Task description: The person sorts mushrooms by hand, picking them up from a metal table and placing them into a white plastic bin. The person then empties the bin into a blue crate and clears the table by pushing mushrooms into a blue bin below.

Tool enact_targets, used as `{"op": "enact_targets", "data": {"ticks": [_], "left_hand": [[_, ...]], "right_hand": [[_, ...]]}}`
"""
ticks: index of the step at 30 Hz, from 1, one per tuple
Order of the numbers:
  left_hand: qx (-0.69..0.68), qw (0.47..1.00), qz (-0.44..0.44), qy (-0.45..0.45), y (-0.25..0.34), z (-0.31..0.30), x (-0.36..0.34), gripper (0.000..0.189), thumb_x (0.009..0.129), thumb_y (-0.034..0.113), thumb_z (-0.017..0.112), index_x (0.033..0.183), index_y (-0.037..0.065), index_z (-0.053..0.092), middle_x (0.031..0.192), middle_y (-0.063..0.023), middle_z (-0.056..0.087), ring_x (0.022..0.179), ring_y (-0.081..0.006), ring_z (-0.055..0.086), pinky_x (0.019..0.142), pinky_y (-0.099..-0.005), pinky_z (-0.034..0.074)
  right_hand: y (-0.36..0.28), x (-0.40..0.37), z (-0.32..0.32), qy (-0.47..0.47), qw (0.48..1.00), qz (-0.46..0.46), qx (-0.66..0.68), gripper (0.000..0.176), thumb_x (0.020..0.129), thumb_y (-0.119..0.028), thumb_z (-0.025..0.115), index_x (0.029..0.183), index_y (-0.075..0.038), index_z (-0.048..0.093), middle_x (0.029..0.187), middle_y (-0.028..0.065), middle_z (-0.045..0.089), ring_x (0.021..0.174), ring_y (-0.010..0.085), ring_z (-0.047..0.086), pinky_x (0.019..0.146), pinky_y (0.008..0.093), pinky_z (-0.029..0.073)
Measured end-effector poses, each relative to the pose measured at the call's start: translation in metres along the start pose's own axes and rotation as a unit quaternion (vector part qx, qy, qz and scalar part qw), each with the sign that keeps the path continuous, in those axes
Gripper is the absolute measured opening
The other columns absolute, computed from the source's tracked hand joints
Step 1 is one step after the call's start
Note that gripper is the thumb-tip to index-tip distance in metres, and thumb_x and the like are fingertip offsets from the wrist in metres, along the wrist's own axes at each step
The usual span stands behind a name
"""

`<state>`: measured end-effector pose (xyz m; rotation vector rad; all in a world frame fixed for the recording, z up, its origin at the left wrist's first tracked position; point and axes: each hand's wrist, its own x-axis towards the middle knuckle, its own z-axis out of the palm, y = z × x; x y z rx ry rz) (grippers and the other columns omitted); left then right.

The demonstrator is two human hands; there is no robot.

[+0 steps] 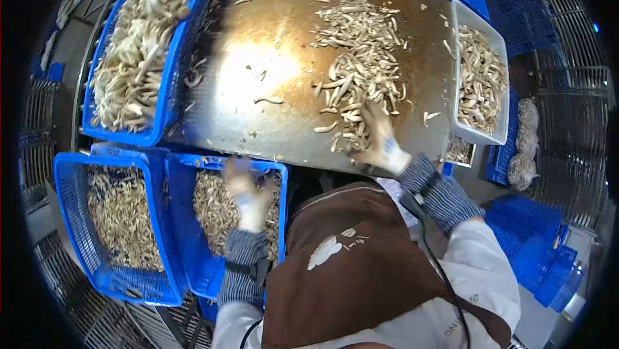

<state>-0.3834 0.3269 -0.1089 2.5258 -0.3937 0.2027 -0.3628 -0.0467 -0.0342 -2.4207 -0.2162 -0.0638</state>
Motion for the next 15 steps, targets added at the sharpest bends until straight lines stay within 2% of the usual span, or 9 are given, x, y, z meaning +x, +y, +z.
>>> {"op": "enact_targets", "data": {"ticks": [1, 3, 5, 7, 9, 11, 12, 13, 15], "left_hand": [[-0.035, 0.99, -0.002, -0.139, 0.046, 0.015, 0.033, 0.087, 0.06, 0.031, 0.09, 0.135, 0.004, 0.054, 0.15, -0.0276, 0.038, 0.142, -0.0456, 0.032, 0.118, -0.057, 0.027], [0.002, 0.962, 0.122, -0.244, 0.107, 0.054, 0.068, 0.099, 0.057, 0.041, 0.091, 0.14, 0.007, 0.05, 0.151, -0.0266, 0.037, 0.139, -0.0517, 0.032, 0.117, -0.0602, 0.026], [-0.024, 0.941, 0.188, -0.282, 0.129, 0.104, 0.068, 0.11, 0.056, 0.048, 0.091, 0.146, 0.005, 0.044, 0.154, -0.0305, 0.029, 0.141, -0.0576, 0.022, 0.116, -0.0668, 0.019], [-0.025, 0.938, 0.161, -0.307, 0.144, 0.131, 0.079, 0.107, 0.055, 0.051, 0.09, 0.143, 0.009, 0.046, 0.154, -0.0261, 0.03, 0.14, -0.056, 0.023, 0.114, -0.0714, 0.017], [-0.05, 0.955, 0.157, -0.247, 0.144, 0.157, 0.085, 0.112, 0.054, 0.055, 0.09, 0.144, 0.007, 0.043, 0.155, -0.0281, 0.022, 0.142, -0.0567, 0.017, 0.113, -0.0733, 0.014], [-0.015, 0.99, 0.076, -0.121, 0.145, 0.174, 0.105, 0.129, 0.054, 0.057, 0.09, 0.148, -0.005, 0.029, 0.154, -0.0371, 0.019, 0.143, -0.0602, 0.014, 0.116, -0.0692, 0.013], [-0.062, 0.994, 0.055, -0.066, 0.151, 0.177, 0.124, 0.128, 0.055, 0.056, 0.09, 0.151, 0.0, 0.025, 0.157, -0.0333, 0.015, 0.144, -0.0565, 0.013, 0.116, -0.0703, 0.009], [-0.069, 0.992, 0.017, -0.1, 0.148, 0.179, 0.139, 0.123, 0.059, 0.05, 0.089, 0.151, 0.0, 0.024, 0.157, -0.0325, 0.018, 0.146, -0.0536, 0.012, 0.117, -0.0682, 0.005], [-0.057, 0.995, 0.068, -0.035, 0.14, 0.194, 0.167, 0.106, 0.066, 0.042, 0.084, 0.149, 0.0, 0.031, 0.153, -0.029, 0.029, 0.144, -0.0503, 0.02, 0.118, -0.0651, 0.008]], "right_hand": [[0.022, -0.031, -0.011, -0.023, 0.995, 0.029, -0.092, 0.11, 0.051, -0.034, 0.093, 0.14, 0.008, 0.045, 0.144, 0.0364, 0.037, 0.135, 0.0519, 0.037, 0.115, 0.0568, 0.031], [0.081, -0.104, 0.002, -0.007, 0.989, 0.033, -0.141, 0.122, 0.046, -0.048, 0.094, 0.141, 0.007, 0.041, 0.147, 0.0367, 0.032, 0.137, 0.0555, 0.031, 0.114, 0.064, 0.026], [0.096, -0.128, 0.009, -0.05, 0.978, 0.083, -0.185, 0.128, 0.048, -0.055, 0.092, 0.145, 0.006, 0.036, 0.149, 0.0352, 0.03, 0.139, 0.0558, 0.029, 0.115, 0.0636, 0.024], [0.098, -0.12, 0.018, -0.013, 0.976, 0.07, -0.205, 0.129, 0.049, -0.057, 0.091, 0.146, 0.006, 0.033, 0.149, 0.0344, 0.031, 0.139, 0.055, 0.028, 0.115, 0.0646, 0.023], [0.104, -0.088, 0.03, 0.055, 0.977, 0.122, -0.163, 0.128, 0.053, -0.062, 0.087, 0.148, 0.004, 0.032, 0.149, 0.0307, 0.029, 0.141, 0.0511, 0.024, 0.115, 0.0682, 0.018], [0.138, -0.071, 0.05, 0.122, 0.97, 0.07, -0.2, 0.125, 0.056, -0.064, 0.085, 0.148, 0.003, 0.033, 0.148, 0.0288, 0.028, 0.142, 0.048, 0.022, 0.115, 0.0689, 0.017], [0.142, -0.05, 0.045, 0.158, 0.965, 0.031, -0.206, 0.133, 0.055, -0.06, 0.087, 0.153, 0.002, 0.022, 0.156, 0.0308, 0.02, 0.144, 0.0509, 0.021, 0.117, 0.0653, 0.016], [0.145, -0.033, 0.036, 0.13, 0.97, 0.076, -0.191, 0.108, 0.072, -0.05, 0.078, 0.151, 0.003, 0.027, 0.154, 0.0308, 0.026, 0.143, 0.0481, 0.025, 0.117, 0.0635, 0.018], [0.171, 0.002, 0.038, 0.133, 0.947, 0.063, -0.284, 0.111, 0.061, -0.051, 0.082, 0.147, 0.002, 0.036, 0.148, 0.0275, 0.031, 0.141, 0.0469, 0.025, 0.117, 0.062, 0.017]]}}
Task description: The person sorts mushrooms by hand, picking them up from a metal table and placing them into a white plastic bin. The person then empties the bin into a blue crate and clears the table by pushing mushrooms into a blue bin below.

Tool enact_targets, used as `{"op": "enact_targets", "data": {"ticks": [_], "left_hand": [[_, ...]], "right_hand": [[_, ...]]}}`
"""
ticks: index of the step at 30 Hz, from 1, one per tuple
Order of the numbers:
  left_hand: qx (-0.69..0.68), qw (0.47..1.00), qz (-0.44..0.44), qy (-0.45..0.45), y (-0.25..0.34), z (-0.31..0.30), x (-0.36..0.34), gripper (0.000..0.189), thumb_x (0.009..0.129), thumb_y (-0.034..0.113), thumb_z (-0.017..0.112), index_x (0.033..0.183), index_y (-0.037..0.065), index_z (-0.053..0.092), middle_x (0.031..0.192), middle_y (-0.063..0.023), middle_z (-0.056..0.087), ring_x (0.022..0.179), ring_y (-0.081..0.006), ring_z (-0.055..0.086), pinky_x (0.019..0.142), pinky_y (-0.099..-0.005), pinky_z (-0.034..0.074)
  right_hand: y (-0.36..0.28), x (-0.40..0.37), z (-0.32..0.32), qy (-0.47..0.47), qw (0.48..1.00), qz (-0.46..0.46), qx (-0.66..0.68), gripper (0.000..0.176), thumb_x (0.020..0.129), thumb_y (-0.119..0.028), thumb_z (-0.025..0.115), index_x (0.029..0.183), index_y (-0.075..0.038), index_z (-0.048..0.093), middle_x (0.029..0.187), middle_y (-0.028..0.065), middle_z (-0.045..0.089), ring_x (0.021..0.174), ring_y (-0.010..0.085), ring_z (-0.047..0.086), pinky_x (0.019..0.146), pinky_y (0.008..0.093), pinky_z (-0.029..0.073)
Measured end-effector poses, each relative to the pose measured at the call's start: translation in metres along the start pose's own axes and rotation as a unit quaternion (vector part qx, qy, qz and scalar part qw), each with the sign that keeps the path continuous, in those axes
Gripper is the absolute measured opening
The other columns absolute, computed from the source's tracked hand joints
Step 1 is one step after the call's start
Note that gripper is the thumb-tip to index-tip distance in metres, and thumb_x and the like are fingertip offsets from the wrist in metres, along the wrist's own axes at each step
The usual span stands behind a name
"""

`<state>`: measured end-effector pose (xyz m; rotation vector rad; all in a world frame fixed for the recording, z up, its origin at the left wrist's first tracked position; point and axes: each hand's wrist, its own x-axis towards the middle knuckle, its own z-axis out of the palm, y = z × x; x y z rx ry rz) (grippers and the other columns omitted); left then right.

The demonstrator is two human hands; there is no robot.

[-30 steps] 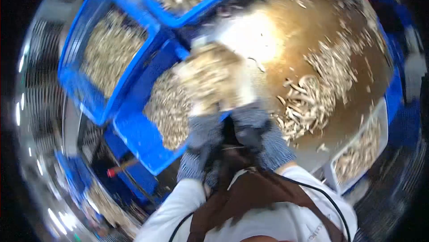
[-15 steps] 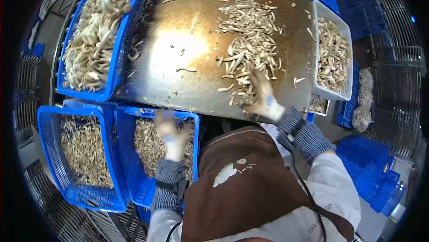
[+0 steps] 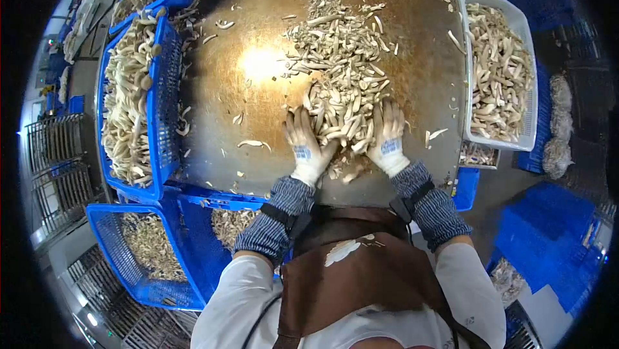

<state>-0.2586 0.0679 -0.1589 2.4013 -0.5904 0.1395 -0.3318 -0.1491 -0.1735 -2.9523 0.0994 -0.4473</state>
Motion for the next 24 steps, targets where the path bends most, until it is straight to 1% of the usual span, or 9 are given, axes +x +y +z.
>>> {"op": "enact_targets", "data": {"ticks": [2, 9, 10, 13, 14, 17, 20, 21, 24], "left_hand": [[0.095, 0.995, 0.008, 0.003, -0.002, -0.005, 0.032, 0.071, 0.078, 0.031, 0.072, 0.138, 0.002, 0.048, 0.134, -0.0211, 0.049, 0.126, -0.0439, 0.041, 0.111, -0.0598, 0.025], [0.172, 0.964, -0.045, -0.198, -0.03, -0.046, 0.079, 0.025, 0.081, 0.021, 0.069, 0.101, 0.006, 0.067, 0.084, -0.0152, 0.07, 0.088, -0.0353, 0.064, 0.091, -0.0497, 0.045], [0.191, 0.963, -0.02, -0.188, -0.041, -0.052, 0.079, 0.027, 0.084, 0.021, 0.067, 0.105, 0.004, 0.068, 0.085, -0.0167, 0.072, 0.092, -0.0344, 0.067, 0.088, -0.0489, 0.049], [-0.019, 0.942, -0.207, -0.262, -0.041, -0.096, 0.112, 0.045, 0.089, 0.025, 0.068, 0.128, 0.002, 0.061, 0.112, -0.022, 0.07, 0.105, -0.0318, 0.07, 0.091, -0.0382, 0.052], [-0.07, 0.966, -0.15, -0.199, -0.067, -0.09, 0.105, 0.039, 0.094, 0.025, 0.065, 0.124, 0.001, 0.061, 0.105, -0.0143, 0.071, 0.095, -0.0236, 0.069, 0.083, -0.0354, 0.053], [-0.233, 0.897, -0.277, -0.256, -0.053, -0.113, 0.137, 0.03, 0.099, 0.027, 0.059, 0.112, 0.0, 0.061, 0.094, -0.0018, 0.061, 0.08, -0.0107, 0.055, 0.067, -0.0269, 0.047], [-0.281, 0.93, -0.172, -0.166, -0.11, -0.057, 0.168, 0.03, 0.098, 0.025, 0.06, 0.113, -0.001, 0.061, 0.092, -0.0027, 0.062, 0.078, -0.0109, 0.055, 0.064, -0.0276, 0.045], [-0.251, 0.95, -0.111, -0.15, -0.101, -0.046, 0.19, 0.032, 0.096, 0.024, 0.06, 0.114, -0.002, 0.059, 0.088, -0.005, 0.061, 0.075, -0.0124, 0.054, 0.064, -0.0291, 0.046], [-0.097, 0.975, -0.07, -0.185, -0.043, -0.025, 0.254, 0.035, 0.092, 0.018, 0.059, 0.121, -0.001, 0.058, 0.09, -0.0169, 0.069, 0.082, -0.0289, 0.067, 0.073, -0.0415, 0.052]], "right_hand": [[0.002, 0.029, -0.001, -0.011, 0.997, 0.027, 0.066, 0.098, 0.066, -0.04, 0.077, 0.148, -0.002, 0.038, 0.151, 0.0241, 0.032, 0.141, 0.0443, 0.028, 0.117, 0.0576, 0.019], [0.008, 0.095, -0.029, -0.13, 0.986, 0.078, 0.065, 0.102, 0.068, -0.035, 0.083, 0.152, -0.005, 0.034, 0.15, 0.0227, 0.038, 0.14, 0.0386, 0.035, 0.115, 0.055, 0.028], [0.011, 0.095, -0.04, -0.126, 0.987, 0.085, 0.062, 0.102, 0.068, -0.035, 0.083, 0.152, -0.005, 0.034, 0.15, 0.0227, 0.038, 0.14, 0.0386, 0.035, 0.115, 0.055, 0.028], [0.026, 0.074, -0.113, -0.181, 0.967, 0.11, 0.142, 0.093, 0.074, -0.025, 0.082, 0.152, -0.006, 0.035, 0.148, 0.0258, 0.041, 0.138, 0.0436, 0.039, 0.115, 0.058, 0.03], [0.033, 0.051, -0.126, -0.143, 0.965, 0.139, 0.167, 0.091, 0.073, -0.026, 0.083, 0.15, -0.005, 0.038, 0.146, 0.0273, 0.043, 0.136, 0.0445, 0.042, 0.113, 0.056, 0.034], [0.042, -0.013, -0.152, -0.042, 0.931, 0.288, 0.221, 0.057, 0.083, -0.021, 0.074, 0.132, 0.002, 0.055, 0.115, 0.0251, 0.065, 0.11, 0.0416, 0.062, 0.097, 0.0446, 0.049], [0.046, -0.147, -0.097, 0.042, 0.873, 0.4, 0.275, 0.055, 0.088, -0.022, 0.073, 0.132, 0.005, 0.054, 0.118, 0.0223, 0.064, 0.113, 0.037, 0.061, 0.1, 0.0427, 0.048], [0.019, -0.148, -0.136, -0.041, 0.915, 0.372, 0.15, 0.055, 0.091, -0.025, 0.072, 0.133, 0.005, 0.053, 0.126, 0.0223, 0.06, 0.118, 0.0353, 0.059, 0.101, 0.0425, 0.048], [-0.015, -0.179, -0.145, -0.086, 0.795, 0.541, 0.259, 0.054, 0.091, -0.025, 0.071, 0.133, 0.004, 0.053, 0.13, 0.024, 0.058, 0.122, 0.0352, 0.057, 0.102, 0.042, 0.047]]}}
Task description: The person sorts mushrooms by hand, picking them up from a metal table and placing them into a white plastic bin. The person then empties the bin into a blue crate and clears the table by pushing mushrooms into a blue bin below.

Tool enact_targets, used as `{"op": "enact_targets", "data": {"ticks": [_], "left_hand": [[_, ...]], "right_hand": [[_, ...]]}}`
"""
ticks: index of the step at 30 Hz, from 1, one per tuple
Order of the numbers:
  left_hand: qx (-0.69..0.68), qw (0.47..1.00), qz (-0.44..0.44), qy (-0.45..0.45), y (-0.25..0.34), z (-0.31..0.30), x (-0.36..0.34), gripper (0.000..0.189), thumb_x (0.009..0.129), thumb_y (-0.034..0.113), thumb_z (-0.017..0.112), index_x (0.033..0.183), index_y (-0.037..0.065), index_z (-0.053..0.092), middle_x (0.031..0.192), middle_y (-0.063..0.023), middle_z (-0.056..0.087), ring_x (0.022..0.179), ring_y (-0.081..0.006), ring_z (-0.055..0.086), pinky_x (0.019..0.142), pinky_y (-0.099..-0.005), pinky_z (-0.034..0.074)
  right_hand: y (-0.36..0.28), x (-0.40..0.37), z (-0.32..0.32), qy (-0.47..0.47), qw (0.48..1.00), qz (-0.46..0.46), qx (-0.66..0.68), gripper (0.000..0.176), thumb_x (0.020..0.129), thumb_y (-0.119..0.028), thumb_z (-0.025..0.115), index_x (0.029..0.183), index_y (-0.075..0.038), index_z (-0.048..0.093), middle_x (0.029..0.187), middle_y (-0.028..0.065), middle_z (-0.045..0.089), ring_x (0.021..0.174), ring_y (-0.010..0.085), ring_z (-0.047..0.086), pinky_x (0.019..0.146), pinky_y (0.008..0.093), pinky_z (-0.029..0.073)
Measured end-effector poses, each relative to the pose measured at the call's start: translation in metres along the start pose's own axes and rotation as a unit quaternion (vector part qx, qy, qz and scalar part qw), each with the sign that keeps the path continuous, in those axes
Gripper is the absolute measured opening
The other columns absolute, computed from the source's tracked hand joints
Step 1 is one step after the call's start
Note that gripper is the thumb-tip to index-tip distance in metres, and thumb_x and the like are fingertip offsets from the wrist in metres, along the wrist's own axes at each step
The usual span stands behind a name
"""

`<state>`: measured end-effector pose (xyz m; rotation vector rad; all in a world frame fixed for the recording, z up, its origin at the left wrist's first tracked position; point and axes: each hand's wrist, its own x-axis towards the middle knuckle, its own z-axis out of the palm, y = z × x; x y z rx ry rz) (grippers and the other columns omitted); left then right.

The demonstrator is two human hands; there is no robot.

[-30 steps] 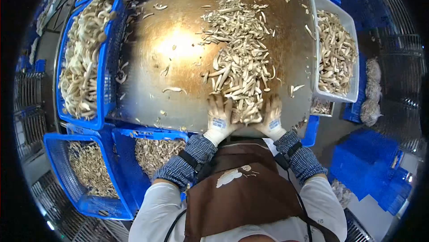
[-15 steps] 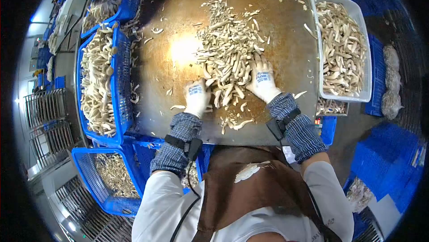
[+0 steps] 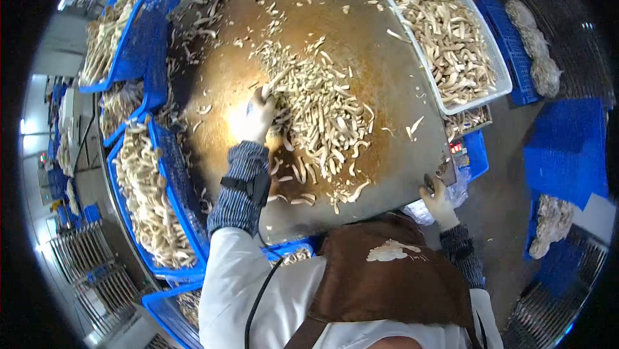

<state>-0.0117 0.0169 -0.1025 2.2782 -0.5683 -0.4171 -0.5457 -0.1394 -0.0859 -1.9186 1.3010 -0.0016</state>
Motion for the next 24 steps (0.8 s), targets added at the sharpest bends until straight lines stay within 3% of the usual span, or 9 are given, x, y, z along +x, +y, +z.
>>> {"op": "enact_targets", "data": {"ticks": [3, 7, 10, 12, 13, 14, 18, 21, 24], "left_hand": [[0.162, 0.98, 0.106, -0.04, 0.01, 0.025, 0.053, 0.031, 0.089, 0.019, 0.061, 0.115, 0.003, 0.06, 0.094, -0.0291, 0.068, 0.087, -0.0458, 0.066, 0.074, -0.054, 0.052], [0.399, 0.863, 0.224, -0.213, -0.005, 0.022, 0.121, 0.037, 0.091, 0.031, 0.065, 0.115, 0.003, 0.067, 0.104, -0.0156, 0.071, 0.088, -0.0276, 0.068, 0.072, -0.0428, 0.052], [0.086, 0.984, 0.088, -0.125, 0.015, -0.001, 0.134, 0.03, 0.094, 0.021, 0.067, 0.116, 0.0, 0.067, 0.099, -0.0079, 0.071, 0.083, -0.011, 0.062, 0.073, -0.03, 0.047], [-0.066, 0.983, -0.007, -0.169, 0.09, 0.004, 0.1, 0.052, 0.098, 0.025, 0.061, 0.142, 0.001, 0.048, 0.135, -0.0162, 0.058, 0.11, -0.0203, 0.06, 0.087, -0.0341, 0.051], [0.003, 0.98, 0.107, -0.168, 0.072, 0.034, 0.125, 0.055, 0.1, 0.027, 0.059, 0.147, 0.003, 0.044, 0.146, -0.0156, 0.054, 0.123, -0.0238, 0.059, 0.093, -0.0345, 0.051], [-0.015, 0.968, 0.152, -0.2, 0.104, 0.069, 0.12, 0.052, 0.1, 0.032, 0.057, 0.141, 0.002, 0.049, 0.136, -0.0171, 0.057, 0.117, -0.0263, 0.061, 0.091, -0.0373, 0.052], [-0.005, 0.93, 0.265, -0.256, 0.265, 0.182, 0.072, 0.059, 0.1, 0.052, 0.05, 0.118, -0.002, 0.069, 0.096, -0.0233, 0.072, 0.096, -0.0359, 0.068, 0.084, -0.0487, 0.055], [0.06, 0.91, 0.347, -0.219, 0.296, 0.334, 0.184, 0.061, 0.1, 0.052, 0.052, 0.126, -0.002, 0.065, 0.111, -0.0264, 0.071, 0.099, -0.0389, 0.068, 0.086, -0.0475, 0.055], [0.188, 0.887, 0.393, -0.156, 0.389, 0.367, 0.162, 0.057, 0.099, 0.048, 0.053, 0.123, -0.001, 0.066, 0.108, -0.0244, 0.071, 0.096, -0.0373, 0.067, 0.083, -0.0468, 0.055]], "right_hand": [[0.054, -0.035, 0.024, 0.006, 0.997, -0.081, 0.02, 0.055, 0.091, -0.025, 0.071, 0.133, 0.005, 0.052, 0.122, 0.0254, 0.064, 0.116, 0.0368, 0.062, 0.1, 0.042, 0.049], [0.024, -0.083, -0.011, 0.033, 0.999, 0.034, 0.025, 0.048, 0.092, -0.02, 0.069, 0.13, 0.006, 0.055, 0.129, 0.0226, 0.063, 0.121, 0.0312, 0.061, 0.102, 0.0401, 0.049], [0.083, -0.116, 0.018, 0.161, 0.978, 0.068, 0.113, 0.055, 0.091, -0.026, 0.071, 0.132, 0.007, 0.053, 0.116, 0.0268, 0.066, 0.105, 0.0351, 0.067, 0.091, 0.0418, 0.053], [0.075, -0.135, 0.004, 0.1, 0.962, 0.205, 0.148, 0.058, 0.091, -0.037, 0.069, 0.131, 0.004, 0.056, 0.11, 0.0231, 0.069, 0.097, 0.0311, 0.07, 0.084, 0.0422, 0.056], [0.064, -0.146, -0.007, 0.085, 0.95, 0.258, 0.153, 0.06, 0.09, -0.042, 0.068, 0.129, 0.003, 0.058, 0.108, 0.0216, 0.07, 0.096, 0.0297, 0.07, 0.083, 0.0422, 0.056], [0.058, -0.152, -0.018, 0.003, 0.941, 0.305, 0.149, 0.061, 0.09, -0.037, 0.067, 0.135, 0.003, 0.056, 0.132, 0.0247, 0.061, 0.122, 0.0351, 0.06, 0.104, 0.0419, 0.047], [0.081, -0.192, 0.017, 0.1, 0.935, 0.295, 0.168, 0.059, 0.09, -0.039, 0.063, 0.132, 0.003, 0.058, 0.124, 0.0255, 0.065, 0.117, 0.0371, 0.062, 0.1, 0.0421, 0.048], [0.08, -0.234, 0.007, 0.13, 0.92, 0.32, 0.186, 0.058, 0.091, -0.04, 0.062, 0.133, 0.0, 0.058, 0.125, 0.0247, 0.064, 0.118, 0.0361, 0.061, 0.099, 0.0424, 0.048], [0.089, -0.283, 0.012, 0.162, 0.878, 0.388, 0.228, 0.061, 0.091, -0.043, 0.062, 0.132, 0.001, 0.058, 0.128, 0.0233, 0.064, 0.121, 0.0356, 0.06, 0.102, 0.0415, 0.047]]}}
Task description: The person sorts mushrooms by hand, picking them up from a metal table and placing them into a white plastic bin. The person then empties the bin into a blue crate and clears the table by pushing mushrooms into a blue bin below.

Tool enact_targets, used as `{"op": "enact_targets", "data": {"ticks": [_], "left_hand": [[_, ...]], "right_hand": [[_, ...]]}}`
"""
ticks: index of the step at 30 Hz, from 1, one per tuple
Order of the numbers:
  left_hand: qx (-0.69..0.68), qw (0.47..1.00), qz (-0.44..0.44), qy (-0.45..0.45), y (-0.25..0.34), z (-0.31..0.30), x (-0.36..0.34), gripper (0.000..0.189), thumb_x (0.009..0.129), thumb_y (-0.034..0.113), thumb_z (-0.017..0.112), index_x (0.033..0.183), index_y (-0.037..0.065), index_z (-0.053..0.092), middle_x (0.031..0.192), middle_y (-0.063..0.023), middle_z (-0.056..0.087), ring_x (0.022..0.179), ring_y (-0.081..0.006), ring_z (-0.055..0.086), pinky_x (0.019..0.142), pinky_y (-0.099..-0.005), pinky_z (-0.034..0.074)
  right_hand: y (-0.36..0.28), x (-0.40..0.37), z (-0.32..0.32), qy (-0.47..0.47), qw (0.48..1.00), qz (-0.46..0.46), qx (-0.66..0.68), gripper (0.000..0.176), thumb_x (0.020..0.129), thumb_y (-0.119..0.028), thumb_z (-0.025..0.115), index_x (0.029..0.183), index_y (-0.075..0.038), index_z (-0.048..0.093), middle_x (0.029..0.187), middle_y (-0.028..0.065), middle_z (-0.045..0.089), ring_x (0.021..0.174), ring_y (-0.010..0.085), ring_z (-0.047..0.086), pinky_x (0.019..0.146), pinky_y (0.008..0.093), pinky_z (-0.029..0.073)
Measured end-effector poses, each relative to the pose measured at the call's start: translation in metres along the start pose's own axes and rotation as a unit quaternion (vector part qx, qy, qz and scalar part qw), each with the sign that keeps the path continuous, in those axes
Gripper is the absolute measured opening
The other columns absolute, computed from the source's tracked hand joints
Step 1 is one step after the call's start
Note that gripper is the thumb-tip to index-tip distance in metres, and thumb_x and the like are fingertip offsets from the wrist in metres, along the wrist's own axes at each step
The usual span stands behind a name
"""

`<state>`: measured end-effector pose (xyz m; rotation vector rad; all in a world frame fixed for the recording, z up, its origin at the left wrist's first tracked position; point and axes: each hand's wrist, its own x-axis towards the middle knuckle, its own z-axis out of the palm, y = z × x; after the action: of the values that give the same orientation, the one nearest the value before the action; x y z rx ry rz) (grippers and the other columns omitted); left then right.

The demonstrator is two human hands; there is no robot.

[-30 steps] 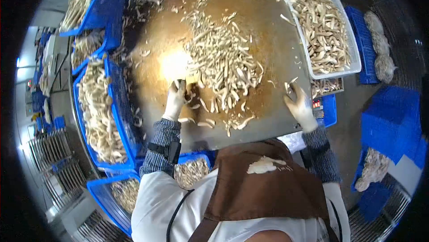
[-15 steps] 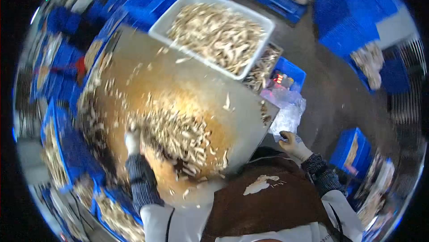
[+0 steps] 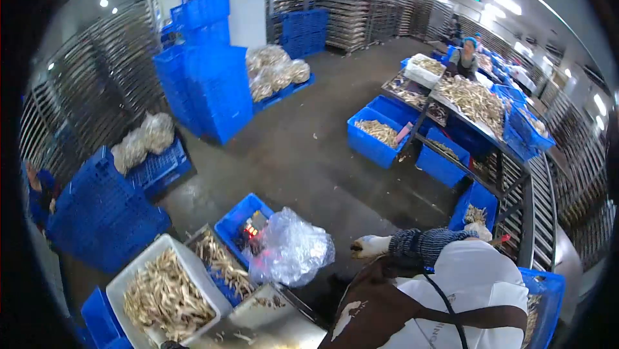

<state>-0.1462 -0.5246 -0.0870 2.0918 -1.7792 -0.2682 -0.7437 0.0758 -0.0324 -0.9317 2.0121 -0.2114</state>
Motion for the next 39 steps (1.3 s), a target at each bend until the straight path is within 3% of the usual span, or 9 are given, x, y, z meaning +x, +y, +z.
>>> {"op": "enact_targets", "data": {"ticks": [16, 22, 25, 27, 29, 31, 34, 37, 39], "left_hand": [[0.42, 0.9, 0.114, -0.031, 0.272, -0.008, -0.002, 0.032, 0.092, 0.027, 0.061, 0.109, 0.001, 0.068, 0.093, -0.0136, 0.071, 0.079, -0.0289, 0.067, 0.07, -0.0432, 0.055], [0.646, 0.675, 0.342, -0.102, 0.287, 0.074, -0.06, 0.023, 0.09, 0.019, 0.064, 0.104, 0.002, 0.069, 0.087, -0.0096, 0.071, 0.073, -0.0257, 0.066, 0.064, -0.0419, 0.055], [0.238, 0.899, 0.337, -0.149, 0.383, 0.173, -0.182, 0.024, 0.094, 0.018, 0.059, 0.105, 0.0, 0.069, 0.088, -0.0158, 0.071, 0.076, -0.0291, 0.067, 0.066, -0.0423, 0.054], [-0.022, 0.899, 0.398, -0.182, 0.461, 0.256, -0.27, 0.026, 0.097, 0.018, 0.055, 0.106, -0.002, 0.069, 0.088, -0.0199, 0.071, 0.078, -0.0314, 0.068, 0.068, -0.0426, 0.054], [-0.271, 0.821, 0.094, -0.495, 0.615, 0.217, -0.425, 0.05, 0.104, 0.049, 0.045, 0.114, 0.005, 0.067, 0.086, -0.0092, 0.069, 0.076, -0.0225, 0.065, 0.062, -0.0371, 0.05], [-0.265, 0.743, 0.033, -0.614, 0.658, 0.284, -0.496, 0.074, 0.098, 0.072, 0.036, 0.129, 0.009, 0.061, 0.107, -0.0071, 0.066, 0.084, -0.0187, 0.061, 0.07, -0.035, 0.05], [-0.434, 0.556, -0.164, -0.689, 0.757, 0.291, -0.612, 0.074, 0.099, 0.07, 0.033, 0.132, 0.009, 0.058, 0.119, -0.0116, 0.066, 0.11, -0.031, 0.062, 0.097, -0.0478, 0.051], [-0.479, 0.445, -0.307, -0.692, 0.828, 0.29, -0.642, 0.075, 0.098, 0.071, 0.034, 0.128, 0.007, 0.057, 0.118, -0.0124, 0.065, 0.107, -0.0287, 0.063, 0.096, -0.0448, 0.051], [-0.455, 0.453, -0.289, -0.71, 0.845, 0.313, -0.657, 0.074, 0.099, 0.071, 0.034, 0.128, 0.006, 0.057, 0.12, -0.0135, 0.064, 0.11, -0.0292, 0.061, 0.099, -0.0458, 0.05]], "right_hand": [[0.247, -0.023, -0.043, 0.009, 0.976, 0.099, 0.195, 0.052, 0.092, -0.039, 0.061, 0.13, -0.003, 0.062, 0.123, 0.0206, 0.068, 0.116, 0.0352, 0.063, 0.099, 0.0416, 0.048], [0.345, 0.023, -0.156, 0.134, 0.95, 0.107, 0.262, 0.046, 0.092, -0.034, 0.063, 0.12, 0.003, 0.065, 0.102, 0.0175, 0.073, 0.093, 0.0262, 0.068, 0.081, 0.0402, 0.052], [0.337, 0.051, -0.233, 0.14, 0.933, 0.15, 0.295, 0.047, 0.093, -0.029, 0.064, 0.121, 0.008, 0.063, 0.105, 0.0161, 0.072, 0.094, 0.0228, 0.067, 0.08, 0.0394, 0.053], [0.33, 0.079, -0.25, 0.181, 0.927, 0.059, 0.324, 0.05, 0.092, -0.028, 0.066, 0.128, 0.005, 0.06, 0.113, 0.0183, 0.07, 0.104, 0.0239, 0.066, 0.09, 0.0362, 0.052], [0.305, 0.102, -0.259, 0.173, 0.918, -0.031, 0.354, 0.06, 0.089, -0.026, 0.07, 0.138, 0.003, 0.051, 0.124, 0.0205, 0.066, 0.116, 0.0288, 0.063, 0.099, 0.037, 0.048], [0.275, 0.117, -0.269, 0.208, 0.931, -0.16, 0.255, 0.073, 0.084, -0.024, 0.074, 0.144, 0.003, 0.044, 0.139, 0.0236, 0.054, 0.131, 0.034, 0.052, 0.109, 0.0429, 0.041], [0.227, 0.121, -0.319, 0.229, 0.917, -0.323, 0.044, 0.08, 0.074, -0.021, 0.08, 0.142, -0.001, 0.045, 0.146, 0.0226, 0.046, 0.136, 0.0399, 0.043, 0.117, 0.0494, 0.032], [0.259, 0.155, -0.335, 0.278, 0.899, -0.328, -0.086, 0.083, 0.068, -0.02, 0.081, 0.142, -0.003, 0.046, 0.141, 0.0202, 0.051, 0.134, 0.0384, 0.046, 0.114, 0.0507, 0.035], [0.29, 0.167, -0.352, 0.285, 0.897, -0.319, -0.108, 0.079, 0.069, -0.019, 0.077, 0.14, -0.004, 0.048, 0.133, 0.0174, 0.057, 0.128, 0.0364, 0.051, 0.109, 0.0509, 0.039]]}}
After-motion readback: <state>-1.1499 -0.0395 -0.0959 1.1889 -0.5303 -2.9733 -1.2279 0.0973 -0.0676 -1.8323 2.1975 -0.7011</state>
